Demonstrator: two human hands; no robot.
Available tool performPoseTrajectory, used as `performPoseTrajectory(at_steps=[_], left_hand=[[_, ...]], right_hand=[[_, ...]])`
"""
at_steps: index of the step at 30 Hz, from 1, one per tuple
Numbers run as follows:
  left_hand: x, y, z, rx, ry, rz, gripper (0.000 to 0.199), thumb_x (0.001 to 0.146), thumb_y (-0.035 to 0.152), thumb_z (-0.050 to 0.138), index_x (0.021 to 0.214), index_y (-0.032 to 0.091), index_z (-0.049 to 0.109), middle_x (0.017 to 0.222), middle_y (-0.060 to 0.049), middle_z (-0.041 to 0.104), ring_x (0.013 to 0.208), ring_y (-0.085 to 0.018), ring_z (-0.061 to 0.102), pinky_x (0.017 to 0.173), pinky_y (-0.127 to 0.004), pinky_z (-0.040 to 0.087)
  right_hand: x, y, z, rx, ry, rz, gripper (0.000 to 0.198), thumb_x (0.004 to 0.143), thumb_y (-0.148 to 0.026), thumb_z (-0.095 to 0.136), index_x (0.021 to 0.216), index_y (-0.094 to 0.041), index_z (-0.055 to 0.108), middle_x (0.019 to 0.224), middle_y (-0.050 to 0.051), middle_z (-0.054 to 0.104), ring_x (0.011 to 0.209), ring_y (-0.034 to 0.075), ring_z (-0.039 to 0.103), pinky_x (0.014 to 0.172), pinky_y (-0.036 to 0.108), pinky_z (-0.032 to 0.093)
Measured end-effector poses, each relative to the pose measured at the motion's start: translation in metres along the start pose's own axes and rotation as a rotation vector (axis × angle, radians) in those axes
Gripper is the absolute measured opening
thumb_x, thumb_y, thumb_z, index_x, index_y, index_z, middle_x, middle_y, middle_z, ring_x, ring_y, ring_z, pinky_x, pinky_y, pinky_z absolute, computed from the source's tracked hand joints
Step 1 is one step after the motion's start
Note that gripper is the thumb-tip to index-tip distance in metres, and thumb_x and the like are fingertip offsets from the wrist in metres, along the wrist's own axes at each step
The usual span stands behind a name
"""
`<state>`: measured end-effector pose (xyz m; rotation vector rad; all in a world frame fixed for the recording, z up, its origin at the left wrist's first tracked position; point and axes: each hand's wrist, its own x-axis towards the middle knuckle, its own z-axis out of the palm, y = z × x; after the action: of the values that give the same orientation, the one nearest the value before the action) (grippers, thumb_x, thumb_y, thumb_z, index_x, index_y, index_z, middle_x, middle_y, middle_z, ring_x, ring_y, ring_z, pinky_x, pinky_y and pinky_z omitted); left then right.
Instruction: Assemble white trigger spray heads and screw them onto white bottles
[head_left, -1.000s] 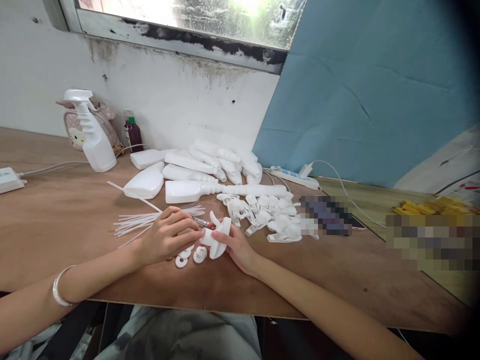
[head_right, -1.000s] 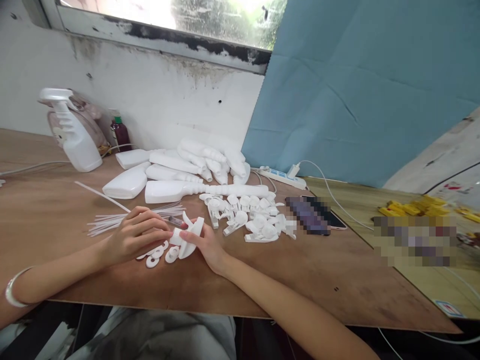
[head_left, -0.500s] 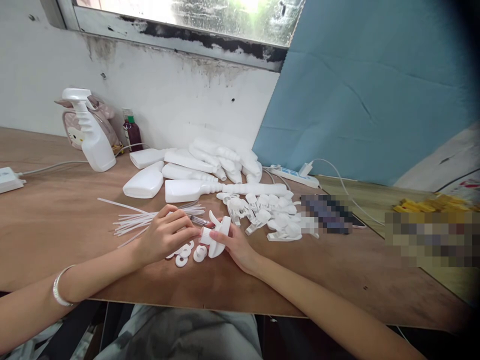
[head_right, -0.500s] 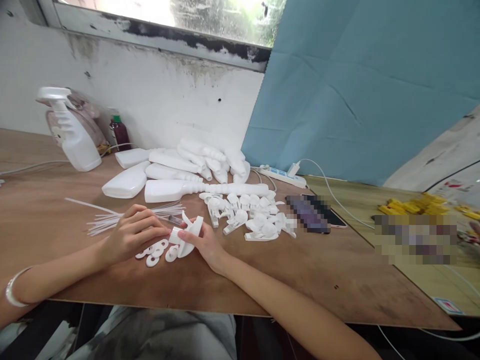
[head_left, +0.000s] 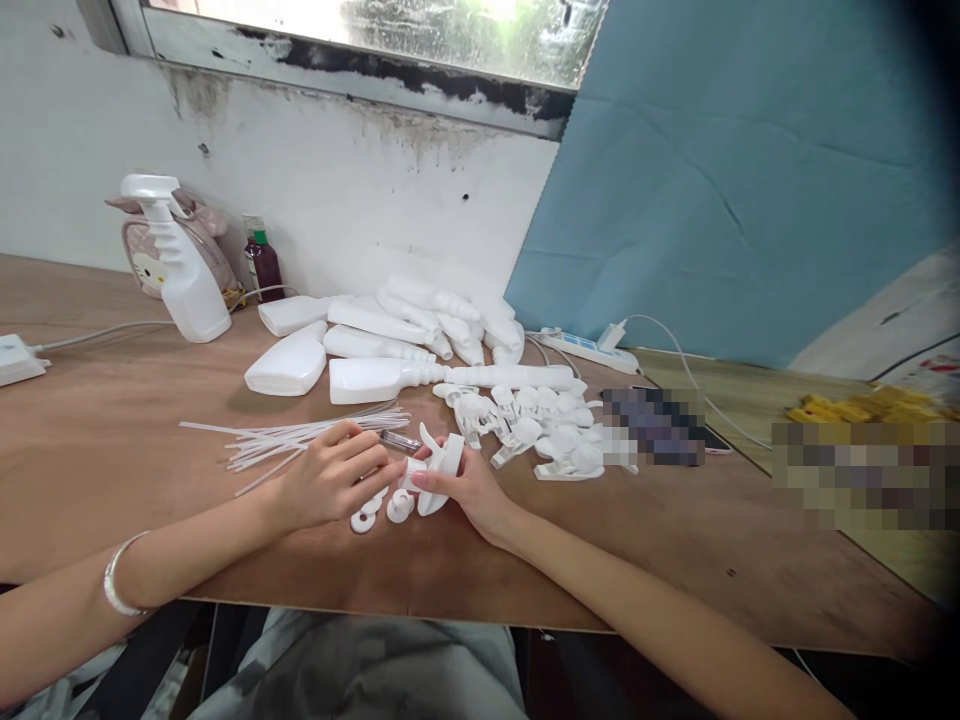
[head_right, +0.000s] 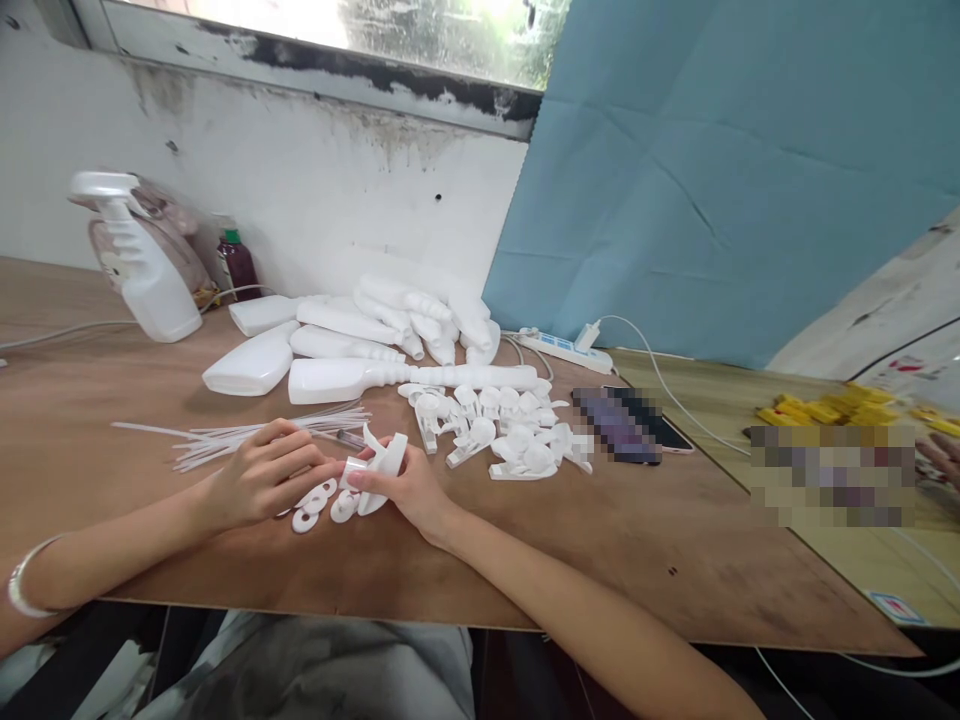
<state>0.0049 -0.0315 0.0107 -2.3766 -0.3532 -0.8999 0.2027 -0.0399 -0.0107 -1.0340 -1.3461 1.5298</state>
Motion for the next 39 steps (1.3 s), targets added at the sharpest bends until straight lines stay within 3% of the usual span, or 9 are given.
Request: performPoseTrajectory(at_steps=[15, 26, 32, 39], left_hand=[[-0.002, 0.001, 0.002, 0.034, -0.063, -0.094, 0.014, 0.086, 0.013, 0.043, 0.082, 0.017, 0.055, 0.062, -0.001, 0.050, 0.061, -0.013, 0.042, 0.062, -0.029, 0.028], [0.001, 0.001, 0.000, -0.073, -0.091, -0.151, 0.021, 0.088, 0.016, 0.038, 0.079, 0.016, 0.056, 0.061, -0.003, 0.048, 0.062, -0.014, 0.041, 0.062, -0.029, 0.027], [0.001, 0.002, 0.000, -0.088, -0.082, -0.164, 0.018, 0.086, 0.016, 0.040, 0.079, 0.016, 0.057, 0.062, -0.003, 0.048, 0.062, -0.015, 0.040, 0.061, -0.030, 0.027], [0.002, 0.003, 0.000, -0.157, -0.067, -0.205, 0.017, 0.084, 0.013, 0.040, 0.081, 0.016, 0.057, 0.061, -0.003, 0.046, 0.061, -0.015, 0.039, 0.060, -0.030, 0.026]], right_hand=[[-0.005, -0.001, 0.004, -0.014, 0.009, -0.068, 0.037, 0.055, -0.033, 0.078, 0.081, -0.017, 0.056, 0.071, -0.002, 0.063, 0.063, 0.013, 0.056, 0.061, 0.025, 0.043], [-0.010, -0.001, 0.005, -0.217, 0.045, -0.275, 0.032, 0.058, -0.031, 0.076, 0.075, -0.019, 0.051, 0.067, -0.004, 0.053, 0.060, 0.011, 0.046, 0.056, 0.023, 0.037], [-0.012, 0.002, 0.005, -0.300, 0.057, -0.347, 0.029, 0.061, -0.030, 0.075, 0.076, -0.020, 0.052, 0.067, -0.004, 0.053, 0.062, 0.011, 0.047, 0.058, 0.023, 0.038], [-0.014, 0.002, 0.006, -0.359, 0.052, -0.564, 0.020, 0.066, -0.022, 0.073, 0.074, -0.021, 0.054, 0.093, 0.000, 0.063, 0.087, 0.016, 0.058, 0.079, 0.030, 0.044]])
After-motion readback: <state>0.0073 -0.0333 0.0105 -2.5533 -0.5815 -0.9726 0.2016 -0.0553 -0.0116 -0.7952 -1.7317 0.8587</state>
